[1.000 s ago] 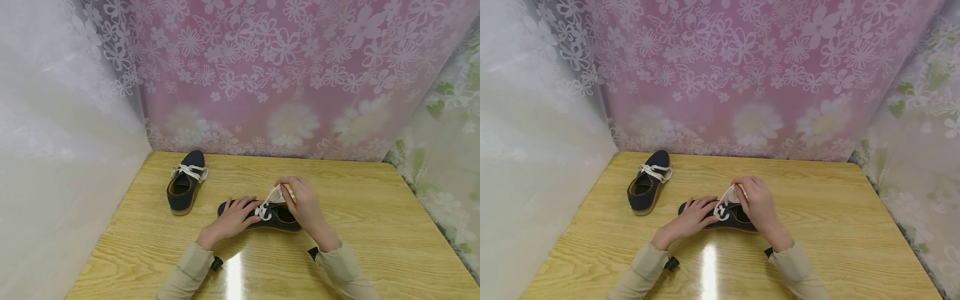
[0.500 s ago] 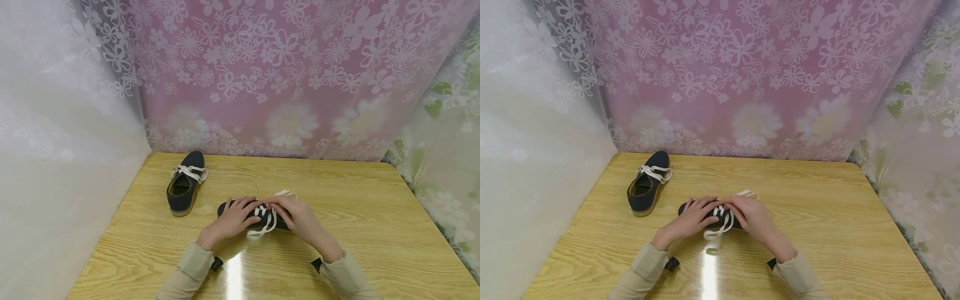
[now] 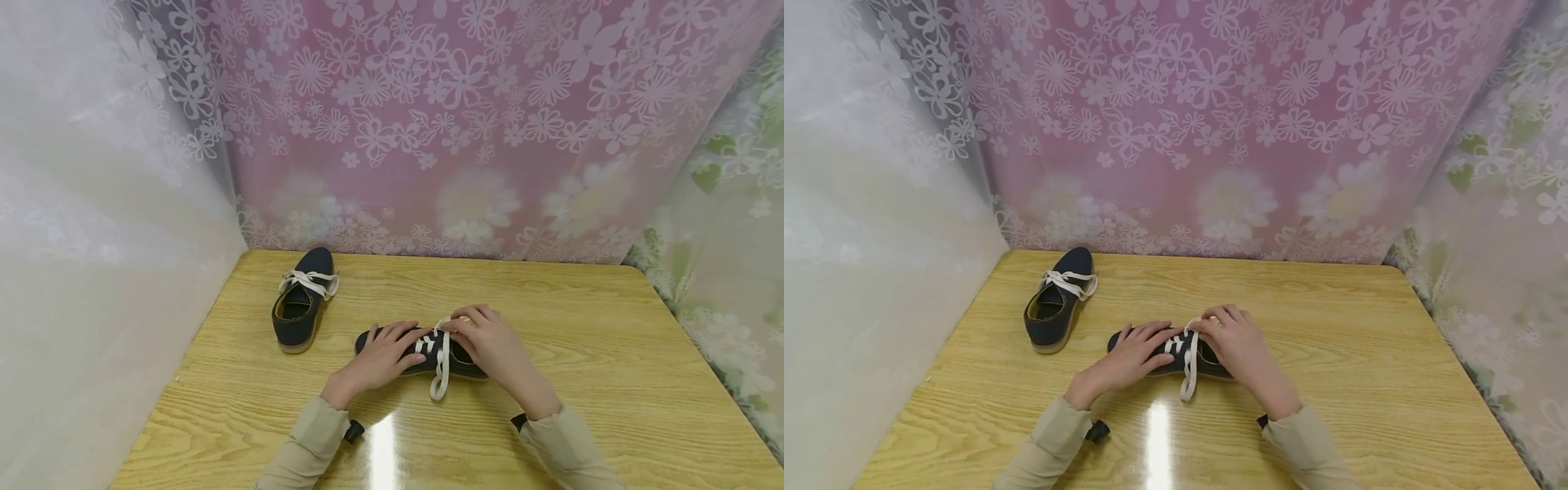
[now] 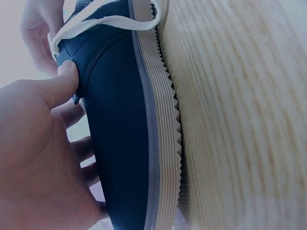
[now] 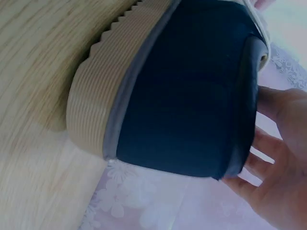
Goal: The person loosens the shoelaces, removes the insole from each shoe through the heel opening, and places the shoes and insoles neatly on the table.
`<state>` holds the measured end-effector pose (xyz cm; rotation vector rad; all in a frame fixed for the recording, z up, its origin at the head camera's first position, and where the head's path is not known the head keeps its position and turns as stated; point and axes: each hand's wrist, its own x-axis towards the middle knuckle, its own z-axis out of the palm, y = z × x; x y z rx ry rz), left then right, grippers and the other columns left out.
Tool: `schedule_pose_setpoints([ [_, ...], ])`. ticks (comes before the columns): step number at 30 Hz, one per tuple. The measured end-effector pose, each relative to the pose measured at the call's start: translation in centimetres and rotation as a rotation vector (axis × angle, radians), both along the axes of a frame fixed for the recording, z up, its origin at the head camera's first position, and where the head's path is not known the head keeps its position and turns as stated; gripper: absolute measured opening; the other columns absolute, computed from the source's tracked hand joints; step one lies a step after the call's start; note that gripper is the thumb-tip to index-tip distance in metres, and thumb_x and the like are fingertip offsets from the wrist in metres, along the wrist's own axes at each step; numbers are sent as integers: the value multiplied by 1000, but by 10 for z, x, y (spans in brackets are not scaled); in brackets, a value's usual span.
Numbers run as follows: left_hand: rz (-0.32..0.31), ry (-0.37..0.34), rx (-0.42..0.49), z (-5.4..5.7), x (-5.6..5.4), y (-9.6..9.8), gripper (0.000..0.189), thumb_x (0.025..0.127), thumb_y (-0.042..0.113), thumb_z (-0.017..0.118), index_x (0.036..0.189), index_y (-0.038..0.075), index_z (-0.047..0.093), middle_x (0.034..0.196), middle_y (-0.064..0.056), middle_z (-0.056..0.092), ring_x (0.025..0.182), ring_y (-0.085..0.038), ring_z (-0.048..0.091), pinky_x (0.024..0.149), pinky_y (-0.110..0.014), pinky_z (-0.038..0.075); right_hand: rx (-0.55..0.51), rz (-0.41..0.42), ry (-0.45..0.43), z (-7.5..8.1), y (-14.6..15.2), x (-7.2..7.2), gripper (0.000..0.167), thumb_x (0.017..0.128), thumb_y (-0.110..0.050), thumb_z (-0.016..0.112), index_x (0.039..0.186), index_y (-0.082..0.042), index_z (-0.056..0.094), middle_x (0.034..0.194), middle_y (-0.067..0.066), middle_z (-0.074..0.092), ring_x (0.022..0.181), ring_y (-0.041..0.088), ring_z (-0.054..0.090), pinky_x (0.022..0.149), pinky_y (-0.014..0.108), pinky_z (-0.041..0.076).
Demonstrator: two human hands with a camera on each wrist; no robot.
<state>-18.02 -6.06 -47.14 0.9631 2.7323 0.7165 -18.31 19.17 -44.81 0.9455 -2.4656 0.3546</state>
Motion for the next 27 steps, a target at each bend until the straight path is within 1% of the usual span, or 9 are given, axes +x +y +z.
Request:
schedule_pose_setpoints([
  [3, -7, -3, 4, 1, 1, 0, 55, 108, 46, 42, 159, 26, 36, 163, -8, 32, 151, -32, 27, 117, -69, 15, -60, -31, 41, 3, -3, -2, 18, 86, -11, 81, 102, -16, 77, 103, 7, 69, 98, 30, 62, 86, 49, 53],
  [9, -6, 7, 5, -1, 1, 1, 55, 108, 45, 43, 159, 27, 37, 162, -8, 33, 150, -31, 28, 117, -69, 15, -322, -60, 146, 22, -8, 1, 18, 89, -6, 76, 107, -12, 75, 95, 6, 73, 88, 27, 65, 80, 43, 53],
  [12, -6, 18, 6, -1, 1, 1, 54, 108, 45, 43, 158, 26, 37, 162, -8, 34, 150, -31, 29, 117, -69, 16, -435, 1, 178, 30, -11, 6, 13, 97, -14, 71, 108, -11, 76, 95, 4, 75, 86, 24, 68, 79, 38, 53],
  [15, -8, 19, 8, -2, 1, 1, 54, 108, 45, 44, 158, 26, 38, 162, -8, 34, 150, -32, 29, 116, -70, 16, -537, 93, 209, 36, -14, 12, 21, 103, -22, 62, 108, -7, 76, 97, 6, 75, 86, 24, 69, 83, 28, 52],
  [18, -4, 12, 6, 0, 1, 0, 55, 108, 46, 43, 158, 26, 37, 162, -7, 33, 150, -32, 28, 117, -69, 16, -621, 166, 247, 41, -15, 17, 26, 105, -22, 59, 106, -2, 75, 97, 11, 74, 87, 26, 70, 88, 19, 51],
  [20, -1, 11, 5, 0, 1, 0, 55, 108, 46, 43, 159, 26, 37, 162, -7, 33, 150, -32, 28, 117, -69, 16, -637, 196, 270, 42, -16, 18, 27, 105, -22, 59, 105, 0, 75, 97, 12, 74, 86, 26, 70, 90, 18, 50],
  [22, 0, 14, 5, -1, 0, 0, 55, 108, 45, 43, 159, 27, 37, 162, -7, 33, 150, -32, 29, 117, -69, 16, -605, 224, 268, 41, -16, 19, 27, 105, -23, 59, 105, -2, 75, 96, 10, 74, 86, 24, 70, 88, 20, 51],
  [24, -3, 16, 5, -1, 0, 0, 55, 108, 45, 43, 159, 26, 36, 162, -7, 33, 150, -32, 29, 117, -69, 16, -542, 261, 240, 37, -17, 19, 26, 105, -24, 58, 106, -4, 76, 98, 6, 74, 87, 22, 69, 86, 22, 52],
  [27, -10, 12, 5, -1, 0, -1, 56, 108, 45, 43, 159, 24, 36, 163, -8, 32, 150, -32, 28, 117, -69, 15, -434, 328, 153, 27, -17, 19, 20, 105, -21, 60, 111, -10, 75, 103, 1, 74, 91, 18, 69, 85, 23, 53],
])
